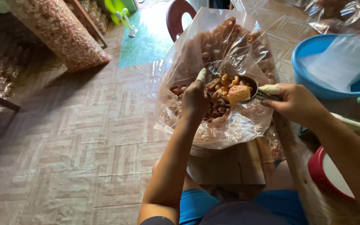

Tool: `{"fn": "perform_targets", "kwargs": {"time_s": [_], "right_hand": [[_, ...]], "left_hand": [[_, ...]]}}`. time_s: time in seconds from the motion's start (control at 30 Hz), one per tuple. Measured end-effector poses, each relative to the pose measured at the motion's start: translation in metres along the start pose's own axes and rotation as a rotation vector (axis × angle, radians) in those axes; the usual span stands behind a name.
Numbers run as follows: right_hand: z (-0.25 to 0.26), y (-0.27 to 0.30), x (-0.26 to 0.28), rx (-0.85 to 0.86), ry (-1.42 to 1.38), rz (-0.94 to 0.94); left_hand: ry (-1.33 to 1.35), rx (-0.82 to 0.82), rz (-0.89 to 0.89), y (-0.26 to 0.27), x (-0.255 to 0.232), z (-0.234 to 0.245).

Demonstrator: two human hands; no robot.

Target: The person scoops crispy fried snacks from a large plastic bag into smaller individual bags and then uses a manual impulse sealer to close them one at a time.

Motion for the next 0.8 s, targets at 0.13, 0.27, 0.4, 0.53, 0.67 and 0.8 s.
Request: {"fn": "perform_targets", "kwargs": {"time_s": [0.13,0.27,0.4,0.53,0.67,0.8], "right_hand": [[-0.002,-0.006,-0.003,0.038,0.261,-0.134],[-0.004,-0.009,0.013,0.129,0.22,-0.162],[-0.009,-0.014,0.022,0.139,0.307,-0.135],[-0.01,-0.018,0.027,0.19,0.475,-0.149],[-0.01,-0.022,0.032,0.214,0.542,-0.163],[-0.011,-0.027,0.038,0.21,0.603,-0.206]], "left_hand": [[0.121,0.057,0.056,0.005,0.0,0.007],[0.147,0.053,0.098,0.007,0.013,0.0],[0.171,0.115,0.157,0.014,0.002,0.011],[0.136,0.078,0.107,0.015,0.003,0.008],[0.094,0.108,0.142,0.014,0.002,0.007],[0.094,0.081,0.056,0.01,0.013,-0.009]]}}
Point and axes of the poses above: each hand's wrist, its own y-axis away from the middle knuckle, its own z-axis out of the back of the hand, x = y × z, the point moved 2 cm from there along -y, towards the middle knuckle, and after that the axes turned 15 degrees about x, right-handed, at the moved point
